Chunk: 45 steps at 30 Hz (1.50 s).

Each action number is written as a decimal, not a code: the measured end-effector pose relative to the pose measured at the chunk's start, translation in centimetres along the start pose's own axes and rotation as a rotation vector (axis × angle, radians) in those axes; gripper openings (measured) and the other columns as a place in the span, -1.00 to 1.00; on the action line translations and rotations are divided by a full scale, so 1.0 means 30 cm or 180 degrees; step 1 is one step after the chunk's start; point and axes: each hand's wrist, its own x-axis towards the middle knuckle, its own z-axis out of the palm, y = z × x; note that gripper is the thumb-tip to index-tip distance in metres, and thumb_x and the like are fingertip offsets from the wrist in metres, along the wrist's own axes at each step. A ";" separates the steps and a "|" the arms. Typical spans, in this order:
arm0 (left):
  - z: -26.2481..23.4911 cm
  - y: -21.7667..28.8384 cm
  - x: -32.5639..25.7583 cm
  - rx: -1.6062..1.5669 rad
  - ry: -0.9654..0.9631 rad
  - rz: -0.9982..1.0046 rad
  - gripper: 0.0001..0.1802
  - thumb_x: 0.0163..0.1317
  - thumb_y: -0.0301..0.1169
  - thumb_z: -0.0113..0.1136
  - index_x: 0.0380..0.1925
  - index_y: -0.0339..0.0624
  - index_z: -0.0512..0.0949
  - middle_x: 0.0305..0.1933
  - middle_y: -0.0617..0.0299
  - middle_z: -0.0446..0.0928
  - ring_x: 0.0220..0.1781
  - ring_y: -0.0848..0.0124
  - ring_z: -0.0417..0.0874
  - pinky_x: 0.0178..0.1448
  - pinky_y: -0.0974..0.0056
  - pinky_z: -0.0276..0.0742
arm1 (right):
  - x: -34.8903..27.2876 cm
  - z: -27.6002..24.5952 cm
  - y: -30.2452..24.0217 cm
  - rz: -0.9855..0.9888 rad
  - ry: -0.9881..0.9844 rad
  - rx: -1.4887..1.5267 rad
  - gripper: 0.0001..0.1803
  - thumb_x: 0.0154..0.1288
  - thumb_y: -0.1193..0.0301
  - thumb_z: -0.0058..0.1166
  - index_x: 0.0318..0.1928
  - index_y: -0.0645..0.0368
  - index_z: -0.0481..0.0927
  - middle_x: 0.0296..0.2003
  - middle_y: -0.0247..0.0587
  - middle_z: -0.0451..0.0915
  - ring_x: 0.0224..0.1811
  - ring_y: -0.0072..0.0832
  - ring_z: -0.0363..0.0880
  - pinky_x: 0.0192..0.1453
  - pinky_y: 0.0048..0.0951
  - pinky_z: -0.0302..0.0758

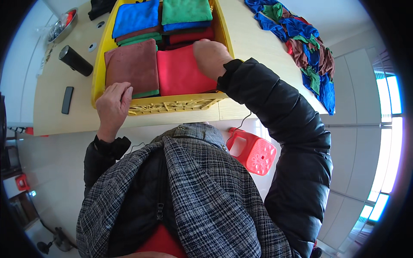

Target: Fold pieces of colored cloth and place them into a yellow storage crate.

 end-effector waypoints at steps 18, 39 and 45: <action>0.054 -0.193 0.328 0.1072 -0.3270 0.0315 -0.07 0.20 -0.22 0.35 0.53 0.25 0.08 0.57 -0.19 0.02 0.53 -0.19 0.14 0.54 0.00 0.18 | -0.176 -0.054 0.130 -0.0031 0.0132 0.2058 -0.51 0.43 0.20 0.04 0.27 0.17 0.50 0.12 0.03 0.60 0.12 -0.13 0.62 0.25 -0.27 0.51; 0.195 0.756 0.213 -0.2199 -0.2958 -0.0014 -0.64 0.19 -0.61 0.12 0.02 -0.34 0.58 -0.03 0.12 0.65 -0.03 0.38 0.67 0.08 0.31 0.59 | -1.728 0.571 0.761 0.2912 0.2229 0.4585 -0.50 0.55 0.09 -0.06 0.29 0.12 0.51 0.13 -0.14 0.63 0.15 -0.39 0.62 0.30 -0.36 0.49; 0.728 0.741 -0.132 -0.2444 -0.3881 -0.1906 -0.70 0.43 -0.45 0.11 0.12 -0.28 0.56 -0.04 0.21 0.64 -0.05 0.46 0.64 0.08 0.39 0.54 | -1.921 0.745 0.868 0.3277 0.2468 0.4963 -0.51 0.55 0.10 -0.05 0.29 0.13 0.50 0.15 -0.13 0.61 0.14 -0.39 0.62 0.29 -0.34 0.49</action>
